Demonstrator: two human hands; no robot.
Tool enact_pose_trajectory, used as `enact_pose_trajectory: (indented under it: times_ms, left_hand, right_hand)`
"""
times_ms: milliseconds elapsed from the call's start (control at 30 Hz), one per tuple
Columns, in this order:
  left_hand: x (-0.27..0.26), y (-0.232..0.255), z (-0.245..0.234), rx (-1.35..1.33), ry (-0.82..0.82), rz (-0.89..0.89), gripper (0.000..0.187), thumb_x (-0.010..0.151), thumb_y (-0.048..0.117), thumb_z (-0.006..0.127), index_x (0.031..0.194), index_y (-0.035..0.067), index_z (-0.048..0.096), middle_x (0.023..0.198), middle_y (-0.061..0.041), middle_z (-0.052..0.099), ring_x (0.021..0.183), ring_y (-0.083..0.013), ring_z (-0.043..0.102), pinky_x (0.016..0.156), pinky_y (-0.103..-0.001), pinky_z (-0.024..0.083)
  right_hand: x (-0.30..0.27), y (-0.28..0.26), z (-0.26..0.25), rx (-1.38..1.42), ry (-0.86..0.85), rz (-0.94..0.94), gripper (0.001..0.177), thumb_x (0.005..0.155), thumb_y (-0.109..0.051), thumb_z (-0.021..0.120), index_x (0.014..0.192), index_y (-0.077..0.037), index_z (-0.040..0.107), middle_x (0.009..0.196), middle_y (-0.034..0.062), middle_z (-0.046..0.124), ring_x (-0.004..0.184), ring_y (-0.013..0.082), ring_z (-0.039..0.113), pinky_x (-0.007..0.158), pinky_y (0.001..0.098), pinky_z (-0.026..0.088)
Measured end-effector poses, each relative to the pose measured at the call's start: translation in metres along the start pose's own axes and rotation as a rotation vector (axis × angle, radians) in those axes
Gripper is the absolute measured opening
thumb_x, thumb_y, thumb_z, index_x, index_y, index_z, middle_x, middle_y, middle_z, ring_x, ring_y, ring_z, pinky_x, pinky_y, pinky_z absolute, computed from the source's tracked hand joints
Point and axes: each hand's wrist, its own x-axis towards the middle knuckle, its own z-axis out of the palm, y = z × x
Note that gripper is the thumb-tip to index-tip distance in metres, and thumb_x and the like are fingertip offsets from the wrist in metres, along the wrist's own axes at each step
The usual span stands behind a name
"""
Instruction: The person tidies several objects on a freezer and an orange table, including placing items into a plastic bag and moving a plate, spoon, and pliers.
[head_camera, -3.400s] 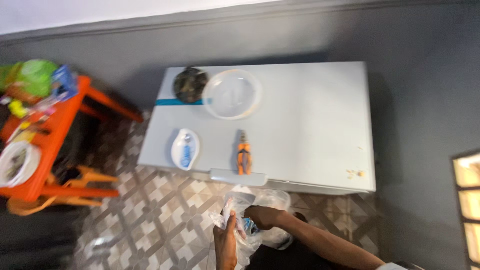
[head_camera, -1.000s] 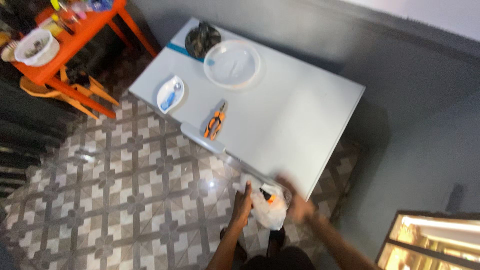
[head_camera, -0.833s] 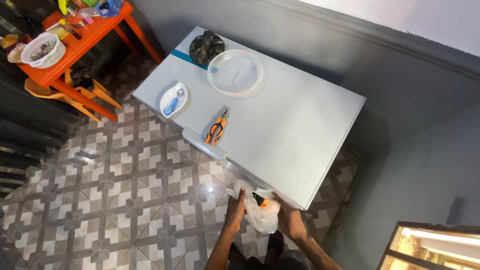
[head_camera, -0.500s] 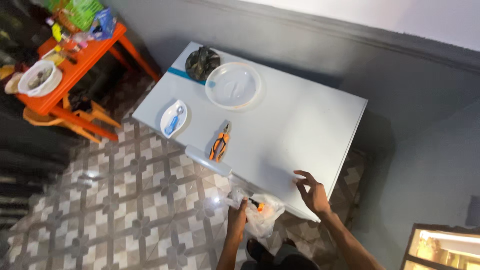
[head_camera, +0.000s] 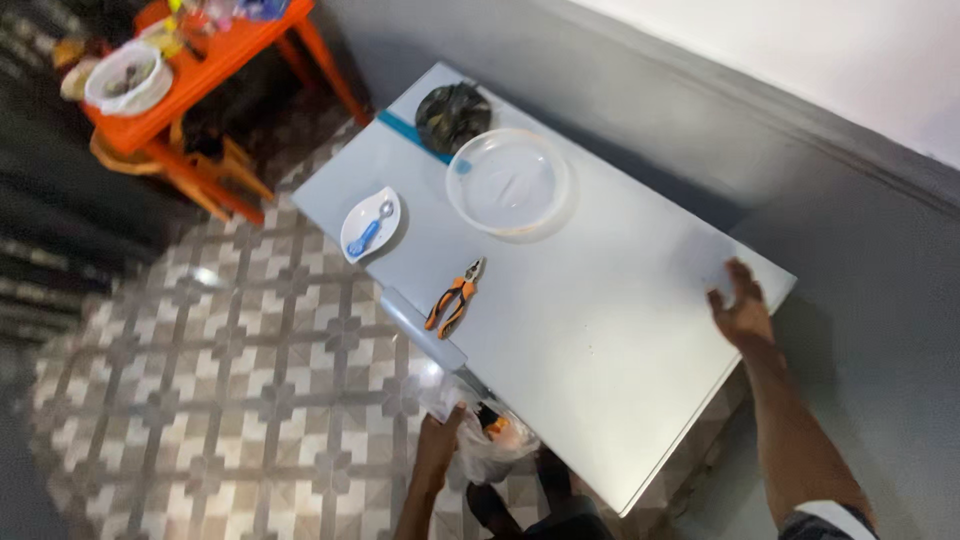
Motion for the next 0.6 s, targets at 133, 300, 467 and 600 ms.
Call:
enact_pose_trajectory:
  times_ms: [133, 300, 467, 600]
  left_hand:
    - [-0.004, -0.005, -0.008, 0.103, 0.057, 0.050, 0.064, 0.102, 0.044, 0.076, 0.087, -0.011, 0.047, 0.062, -0.005, 0.038, 0.051, -0.0149, 0.036, 0.046, -0.032, 0.032]
    - [-0.032, 0.026, 0.001, 0.070, 0.125, -0.035, 0.036, 0.092, 0.040, 0.071, 0.090, 0.005, 0.063, 0.062, 0.001, 0.049, 0.053, -0.0115, 0.043, 0.049, -0.032, 0.036]
    - [-0.045, 0.041, 0.005, 0.037, 0.112, 0.066, 0.038, 0.093, 0.036, 0.069, 0.101, -0.001, 0.064, 0.072, -0.001, 0.056, 0.064, -0.0126, 0.050, 0.058, -0.033, 0.043]
    - [-0.049, 0.039, -0.001, -0.027, 0.095, 0.128, 0.039, 0.093, 0.033, 0.068, 0.114, 0.001, 0.066, 0.085, -0.004, 0.066, 0.074, -0.0136, 0.057, 0.066, -0.032, 0.049]
  right_hand:
    - [0.012, 0.001, 0.030, 0.024, -0.002, -0.144, 0.064, 0.100, -0.027, 0.059, 0.157, -0.004, 0.040, 0.166, 0.0168, 0.035, 0.154, 0.0321, 0.030, 0.125, 0.0453, 0.026]
    - [-0.070, -0.129, 0.125, 0.388, -0.109, -0.392, 0.057, 0.099, -0.020, 0.054, 0.154, -0.005, 0.045, 0.162, 0.0152, 0.043, 0.151, 0.0313, 0.039, 0.125, 0.0451, 0.029]
    - [-0.221, -0.280, 0.141, 0.683, -0.469, -0.400, 0.051, 0.100, -0.011, 0.049, 0.151, -0.007, 0.051, 0.155, 0.0132, 0.052, 0.146, 0.0309, 0.048, 0.124, 0.0449, 0.032]
    - [-0.213, -0.261, 0.148, 0.783, -0.341, -0.202, 0.047, 0.101, -0.010, 0.049, 0.147, -0.007, 0.053, 0.151, 0.0130, 0.056, 0.136, 0.0295, 0.059, 0.115, 0.0423, 0.044]
